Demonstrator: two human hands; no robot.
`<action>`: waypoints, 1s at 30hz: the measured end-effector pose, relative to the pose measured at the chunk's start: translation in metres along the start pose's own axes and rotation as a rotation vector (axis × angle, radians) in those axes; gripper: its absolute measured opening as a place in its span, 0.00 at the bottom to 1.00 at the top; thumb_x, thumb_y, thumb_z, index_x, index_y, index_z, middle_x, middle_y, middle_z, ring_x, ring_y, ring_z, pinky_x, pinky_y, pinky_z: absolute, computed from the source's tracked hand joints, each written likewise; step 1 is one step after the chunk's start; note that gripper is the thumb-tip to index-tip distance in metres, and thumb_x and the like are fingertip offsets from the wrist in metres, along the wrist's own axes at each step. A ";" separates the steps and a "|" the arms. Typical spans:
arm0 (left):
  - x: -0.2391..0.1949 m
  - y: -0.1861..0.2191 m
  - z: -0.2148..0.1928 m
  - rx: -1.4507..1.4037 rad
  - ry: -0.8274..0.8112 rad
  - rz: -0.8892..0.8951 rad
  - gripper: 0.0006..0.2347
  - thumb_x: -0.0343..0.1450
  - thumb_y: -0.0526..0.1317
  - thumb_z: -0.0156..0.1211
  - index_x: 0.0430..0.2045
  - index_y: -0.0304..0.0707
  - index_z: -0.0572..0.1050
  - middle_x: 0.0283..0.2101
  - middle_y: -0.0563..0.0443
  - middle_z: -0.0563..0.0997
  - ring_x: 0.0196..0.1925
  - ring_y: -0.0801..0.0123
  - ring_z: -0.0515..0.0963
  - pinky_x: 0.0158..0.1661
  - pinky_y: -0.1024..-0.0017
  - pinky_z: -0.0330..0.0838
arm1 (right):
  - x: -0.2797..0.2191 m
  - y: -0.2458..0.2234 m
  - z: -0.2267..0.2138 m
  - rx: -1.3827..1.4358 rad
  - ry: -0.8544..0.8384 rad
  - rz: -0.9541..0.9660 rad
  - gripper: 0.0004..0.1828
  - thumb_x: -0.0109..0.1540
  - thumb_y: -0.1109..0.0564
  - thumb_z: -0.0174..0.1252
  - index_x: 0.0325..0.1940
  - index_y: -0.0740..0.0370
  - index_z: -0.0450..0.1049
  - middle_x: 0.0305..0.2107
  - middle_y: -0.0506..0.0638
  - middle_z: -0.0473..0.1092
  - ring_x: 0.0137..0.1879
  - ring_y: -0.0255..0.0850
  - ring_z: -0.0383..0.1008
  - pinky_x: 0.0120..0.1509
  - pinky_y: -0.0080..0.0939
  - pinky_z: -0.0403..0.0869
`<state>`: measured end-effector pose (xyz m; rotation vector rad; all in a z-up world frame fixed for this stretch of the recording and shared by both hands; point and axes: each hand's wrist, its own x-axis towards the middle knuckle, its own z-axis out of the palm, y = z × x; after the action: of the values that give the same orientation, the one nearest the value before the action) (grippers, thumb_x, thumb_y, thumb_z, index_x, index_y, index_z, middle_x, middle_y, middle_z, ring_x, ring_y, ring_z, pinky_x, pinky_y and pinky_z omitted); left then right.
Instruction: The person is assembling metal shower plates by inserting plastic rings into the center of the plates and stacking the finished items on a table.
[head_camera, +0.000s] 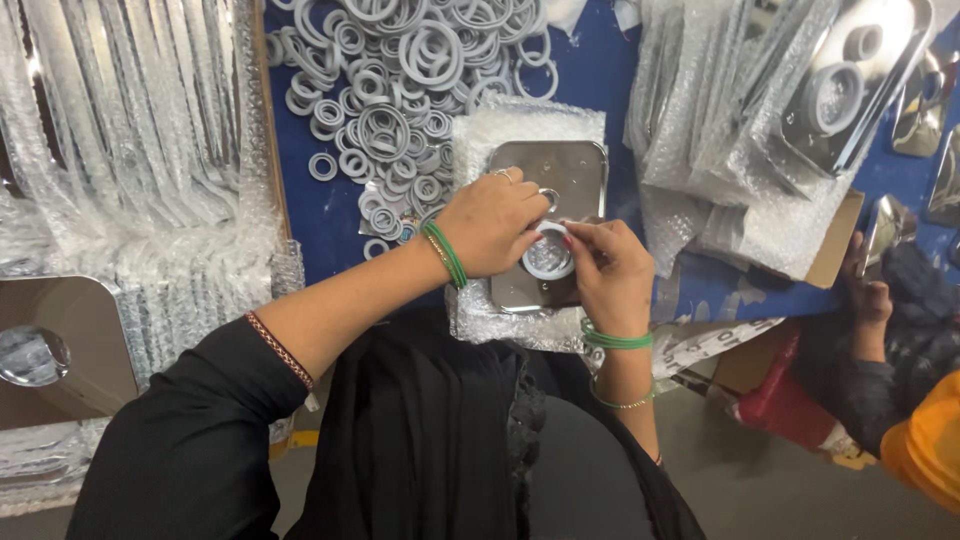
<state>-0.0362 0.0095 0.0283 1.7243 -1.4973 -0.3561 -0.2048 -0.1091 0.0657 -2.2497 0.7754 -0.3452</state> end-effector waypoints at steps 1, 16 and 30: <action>0.000 0.001 0.000 0.014 0.024 0.021 0.10 0.65 0.40 0.67 0.32 0.36 0.73 0.35 0.46 0.77 0.43 0.52 0.76 0.44 0.57 0.72 | -0.002 -0.002 0.000 -0.012 0.011 -0.004 0.08 0.62 0.66 0.65 0.46 0.63 0.81 0.34 0.50 0.74 0.34 0.35 0.73 0.40 0.33 0.71; 0.000 -0.004 0.016 -0.055 -0.027 -0.152 0.04 0.62 0.34 0.66 0.23 0.40 0.76 0.32 0.51 0.78 0.45 0.55 0.75 0.49 0.59 0.69 | 0.032 0.003 -0.007 -0.136 -0.260 0.285 0.06 0.57 0.61 0.68 0.36 0.63 0.79 0.26 0.53 0.78 0.31 0.38 0.78 0.37 0.38 0.74; 0.002 0.001 0.022 0.020 -0.028 -0.248 0.01 0.63 0.31 0.59 0.22 0.38 0.76 0.32 0.47 0.80 0.46 0.52 0.75 0.50 0.57 0.67 | 0.034 -0.017 0.002 -0.353 -0.227 0.065 0.12 0.57 0.54 0.70 0.32 0.63 0.75 0.26 0.55 0.74 0.32 0.52 0.75 0.36 0.51 0.71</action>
<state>-0.0511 -0.0005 0.0157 1.9330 -1.3120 -0.4965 -0.1706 -0.1197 0.0768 -2.5264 0.8361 0.0868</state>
